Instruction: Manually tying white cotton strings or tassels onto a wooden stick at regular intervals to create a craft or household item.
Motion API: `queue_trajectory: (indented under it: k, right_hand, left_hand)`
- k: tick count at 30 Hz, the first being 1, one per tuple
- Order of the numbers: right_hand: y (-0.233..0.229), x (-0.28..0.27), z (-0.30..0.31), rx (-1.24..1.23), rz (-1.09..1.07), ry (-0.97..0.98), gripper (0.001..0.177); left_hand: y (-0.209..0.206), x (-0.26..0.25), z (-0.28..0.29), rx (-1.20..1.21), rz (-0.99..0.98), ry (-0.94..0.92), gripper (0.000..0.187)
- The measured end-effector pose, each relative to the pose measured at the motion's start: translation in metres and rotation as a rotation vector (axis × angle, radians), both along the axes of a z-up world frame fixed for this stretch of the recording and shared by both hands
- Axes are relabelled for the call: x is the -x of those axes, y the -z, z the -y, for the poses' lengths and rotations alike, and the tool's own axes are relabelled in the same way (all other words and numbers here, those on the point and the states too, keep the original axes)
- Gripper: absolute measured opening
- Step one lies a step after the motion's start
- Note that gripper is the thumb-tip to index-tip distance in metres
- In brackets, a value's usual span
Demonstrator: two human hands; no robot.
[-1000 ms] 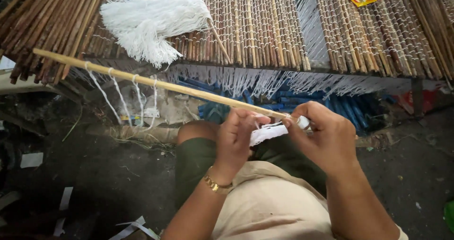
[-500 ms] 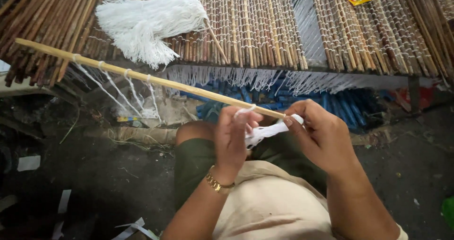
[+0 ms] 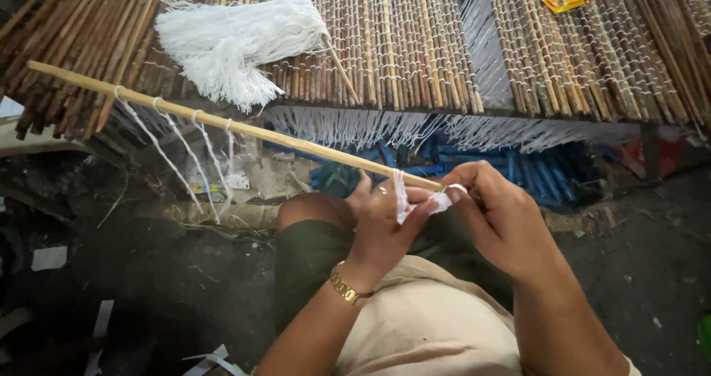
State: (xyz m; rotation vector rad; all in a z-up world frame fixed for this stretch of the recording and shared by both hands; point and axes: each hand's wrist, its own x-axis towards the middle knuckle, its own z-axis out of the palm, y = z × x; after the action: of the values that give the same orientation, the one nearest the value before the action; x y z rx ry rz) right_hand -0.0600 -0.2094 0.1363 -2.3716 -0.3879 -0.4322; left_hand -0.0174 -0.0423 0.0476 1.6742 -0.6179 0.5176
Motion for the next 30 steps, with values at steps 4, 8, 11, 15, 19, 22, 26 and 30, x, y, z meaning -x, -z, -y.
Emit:
queue_trajectory:
  k: [4, 8, 11, 15, 19, 22, 26, 30]
  right_hand:
    - [-0.004, 0.004, -0.002, -0.025, -0.033, 0.027, 0.009]
    - [-0.009, 0.004, 0.001, 0.079, 0.003, 0.058, 0.005]
    - [-0.015, 0.007, -0.001, 0.060, -0.020, 0.038, 0.004]
    - [-0.010, 0.006, 0.005, 0.076, -0.041, 0.045, 0.008]
    - [-0.008, 0.005, 0.008, 0.078, -0.047, 0.057, 0.011]
    - [-0.010, 0.006, 0.007, 0.079, -0.047, 0.052, 0.011]
    - [-0.009, 0.006, 0.008, 0.074, -0.057, 0.057, 0.011]
    - [-0.006, 0.005, 0.007, 0.030, -0.073, 0.052, 0.014]
  left_hand:
    - [0.010, -0.004, -0.014, 0.221, -0.263, 0.121, 0.016]
    - [0.024, 0.000, -0.024, 0.533, -0.603, 0.381, 0.017]
    - [0.017, -0.012, -0.042, 0.264, -0.299, 0.155, 0.011]
    - [0.037, -0.017, -0.040, 0.381, -0.363, 0.042, 0.016]
    - [0.043, -0.018, -0.028, 0.551, -0.446, 0.205, 0.010]
    - [0.036, -0.013, -0.026, 0.515, -0.427, 0.226, 0.014]
    - [0.035, -0.017, -0.028, 0.734, -0.534, 0.212, 0.014]
    - [0.041, -0.016, -0.018, 0.768, -0.546, 0.311, 0.015]
